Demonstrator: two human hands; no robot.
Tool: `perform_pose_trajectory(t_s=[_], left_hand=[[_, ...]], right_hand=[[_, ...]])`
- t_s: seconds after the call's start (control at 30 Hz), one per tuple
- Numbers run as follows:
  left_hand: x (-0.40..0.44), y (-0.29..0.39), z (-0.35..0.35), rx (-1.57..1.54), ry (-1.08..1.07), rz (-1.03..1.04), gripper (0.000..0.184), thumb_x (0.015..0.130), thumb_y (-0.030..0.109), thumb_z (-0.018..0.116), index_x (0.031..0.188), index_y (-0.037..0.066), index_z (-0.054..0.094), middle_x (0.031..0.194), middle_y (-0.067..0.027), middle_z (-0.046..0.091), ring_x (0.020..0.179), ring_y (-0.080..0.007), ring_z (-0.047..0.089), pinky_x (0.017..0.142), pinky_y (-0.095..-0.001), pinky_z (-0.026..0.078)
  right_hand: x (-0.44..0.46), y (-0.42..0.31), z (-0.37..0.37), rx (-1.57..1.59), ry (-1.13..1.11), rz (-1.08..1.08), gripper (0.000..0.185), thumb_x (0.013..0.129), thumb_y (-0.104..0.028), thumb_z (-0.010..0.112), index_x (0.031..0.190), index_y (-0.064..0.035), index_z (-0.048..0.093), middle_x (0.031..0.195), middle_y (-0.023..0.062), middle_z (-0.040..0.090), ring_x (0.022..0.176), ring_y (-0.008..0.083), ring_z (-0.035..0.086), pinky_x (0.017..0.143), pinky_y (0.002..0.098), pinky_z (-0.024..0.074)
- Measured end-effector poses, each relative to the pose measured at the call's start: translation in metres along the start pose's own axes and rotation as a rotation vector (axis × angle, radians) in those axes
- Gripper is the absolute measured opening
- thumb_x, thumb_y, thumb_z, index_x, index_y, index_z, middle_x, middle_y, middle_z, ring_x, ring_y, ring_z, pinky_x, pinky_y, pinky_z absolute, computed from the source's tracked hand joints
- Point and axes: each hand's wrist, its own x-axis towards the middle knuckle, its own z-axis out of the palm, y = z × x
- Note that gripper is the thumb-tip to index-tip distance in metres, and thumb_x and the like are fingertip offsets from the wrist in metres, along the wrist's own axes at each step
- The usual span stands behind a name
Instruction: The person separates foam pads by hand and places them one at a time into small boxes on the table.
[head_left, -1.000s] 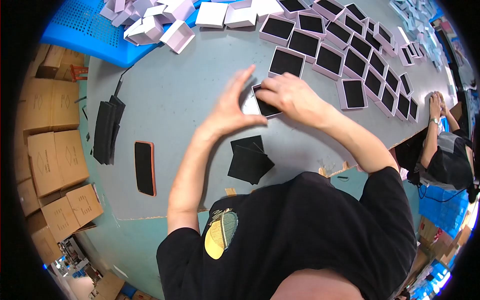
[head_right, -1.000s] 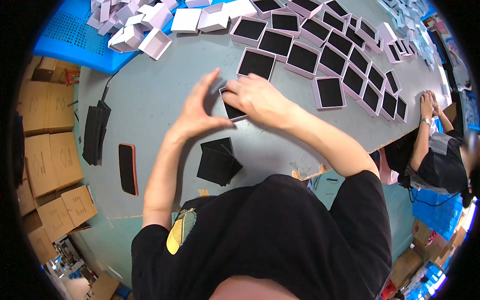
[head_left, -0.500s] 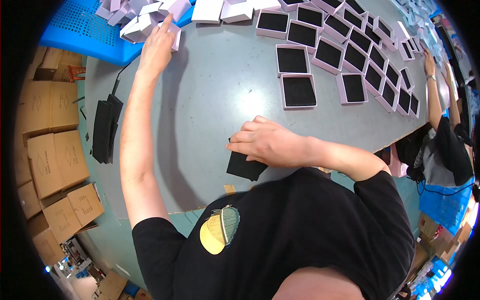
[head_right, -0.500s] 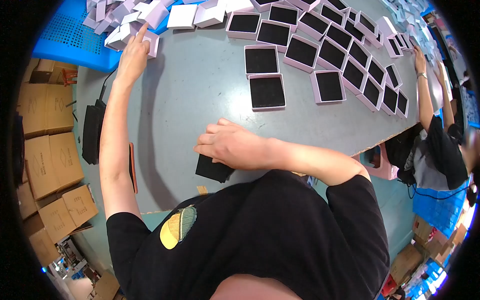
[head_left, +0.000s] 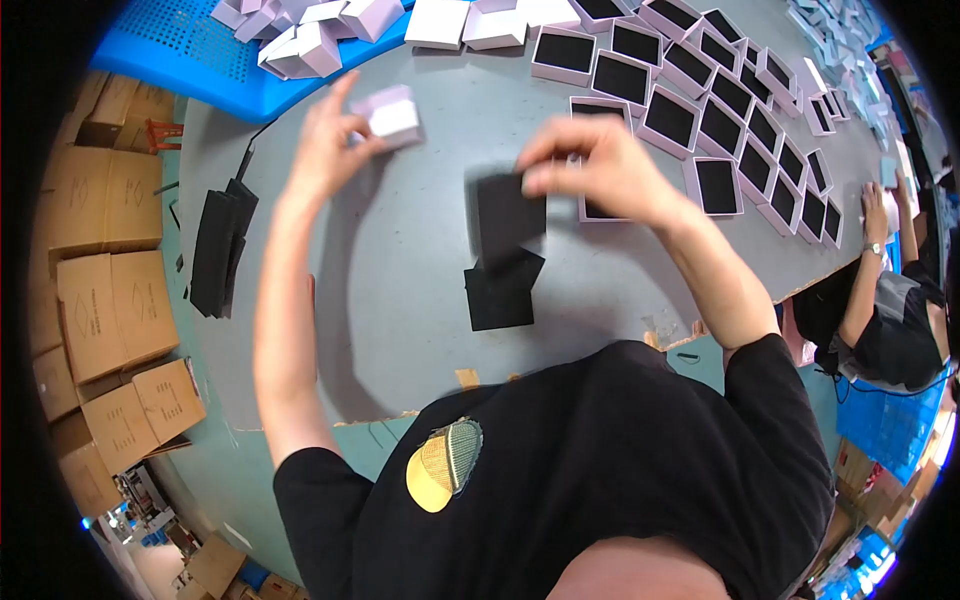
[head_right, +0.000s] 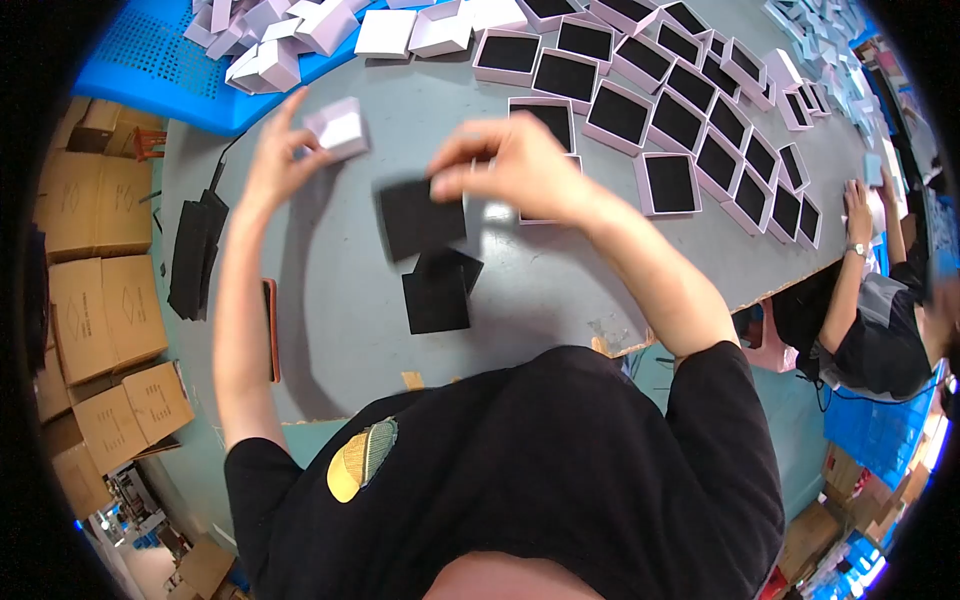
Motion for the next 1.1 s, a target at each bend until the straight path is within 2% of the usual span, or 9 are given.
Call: perform_pose_trajectory(t_s=[0.1, 0.2, 0.3, 0.47, 0.6, 0.77, 0.87, 0.97, 1.1], left_hand=[[-0.023, 0.064, 0.034, -0.513, -0.057, -0.166, 0.019, 0.066, 0.010, 0.085, 0.069, 0.006, 0.066, 0.155, -0.0189, 0.037, 0.142, -0.0346, 0.038, 0.110, -0.0420, 0.038], [-0.027, 0.113, 0.057, -0.722, 0.025, -0.325, 0.062, 0.059, 0.013, 0.090, 0.114, 0.007, 0.063, 0.151, -0.0180, 0.039, 0.133, -0.0351, 0.048, 0.107, -0.0426, 0.043], [-0.027, 0.129, 0.073, -0.823, 0.068, -0.345, 0.120, 0.056, 0.011, 0.094, 0.153, 0.010, 0.023, 0.152, -0.0157, 0.038, 0.129, -0.0279, 0.052, 0.109, -0.0410, 0.042], [-0.015, 0.156, 0.090, -0.629, 0.122, -0.238, 0.113, 0.055, 0.017, 0.095, 0.150, 0.009, 0.033, 0.148, -0.0162, 0.042, 0.130, -0.0301, 0.050, 0.106, -0.0408, 0.044], [0.005, 0.156, 0.088, -0.529, 0.114, -0.046, 0.085, 0.070, 0.025, 0.086, 0.142, 0.006, 0.044, 0.145, -0.0180, 0.046, 0.130, -0.0346, 0.049, 0.107, -0.0431, 0.042], [0.090, 0.074, 0.078, -0.005, 0.250, 0.283, 0.066, 0.077, 0.011, 0.073, 0.138, 0.007, 0.048, 0.143, -0.0186, 0.049, 0.134, -0.0389, 0.044, 0.115, -0.0467, 0.032], [0.139, 0.042, 0.107, 0.208, 0.337, 0.388, 0.068, 0.088, 0.055, 0.061, 0.127, 0.000, 0.058, 0.122, -0.0268, 0.061, 0.111, -0.0387, 0.060, 0.098, -0.0470, 0.045], [0.163, 0.026, 0.123, 0.115, 0.070, 0.243, 0.059, 0.076, 0.008, 0.072, 0.132, 0.006, 0.053, 0.136, -0.0195, 0.054, 0.131, -0.0361, 0.047, 0.115, -0.0485, 0.031], [0.161, 0.047, 0.105, 0.227, -0.139, 0.123, 0.026, 0.079, 0.009, 0.072, 0.103, 0.002, 0.064, 0.102, -0.0176, 0.068, 0.109, -0.0352, 0.060, 0.114, -0.0502, 0.032]], right_hand=[[0.037, 0.025, -0.009, -0.013, 0.261, 0.024, 0.022, 0.079, -0.017, 0.079, 0.094, -0.0011, 0.074, 0.091, 0.0035, 0.072, 0.086, 0.0109, 0.064, 0.080, 0.0277, 0.0499], [0.061, 0.036, -0.004, -0.284, 0.224, -0.025, 0.027, 0.076, -0.022, 0.080, 0.093, -0.0009, 0.075, 0.090, 0.0099, 0.073, 0.087, 0.0184, 0.068, 0.081, 0.0321, 0.0518], [0.065, 0.057, 0.002, -0.837, 0.171, -0.316, 0.013, 0.072, -0.018, 0.076, 0.080, -0.0076, 0.075, 0.089, 0.0087, 0.068, 0.090, 0.0277, 0.063, 0.081, 0.0400, 0.0476], [0.046, 0.054, 0.005, -1.269, 0.189, -0.350, 0.010, 0.075, -0.017, 0.066, 0.079, -0.0082, 0.069, 0.089, 0.0093, 0.060, 0.094, 0.0263, 0.056, 0.080, 0.0400, 0.0409], [0.025, 0.052, -0.006, -1.417, 0.342, -0.253, 0.015, 0.080, -0.013, 0.058, 0.094, -0.0074, 0.059, 0.094, 0.0117, 0.058, 0.095, 0.0276, 0.056, 0.079, 0.0396, 0.0413], [0.009, 0.040, 0.005, -1.123, 0.279, -0.393, 0.021, 0.080, -0.015, 0.064, 0.101, -0.0092, 0.063, 0.099, 0.0100, 0.060, 0.097, 0.0282, 0.056, 0.082, 0.0409, 0.0430], [-0.012, 0.036, 0.052, -0.665, -0.038, -0.510, 0.027, 0.079, -0.017, 0.070, 0.105, -0.0093, 0.066, 0.103, 0.0075, 0.061, 0.099, 0.0268, 0.056, 0.086, 0.0417, 0.0441], [-0.029, 0.042, 0.095, -0.604, -0.278, -0.398, 0.034, 0.078, -0.011, 0.073, 0.111, -0.0072, 0.065, 0.109, 0.0067, 0.061, 0.106, 0.0274, 0.056, 0.092, 0.0398, 0.0440], [-0.039, 0.044, 0.106, -0.424, -0.288, -0.332, 0.029, 0.081, -0.005, 0.072, 0.109, -0.0056, 0.067, 0.099, 0.0065, 0.064, 0.096, 0.0253, 0.060, 0.087, 0.0364, 0.0480]])
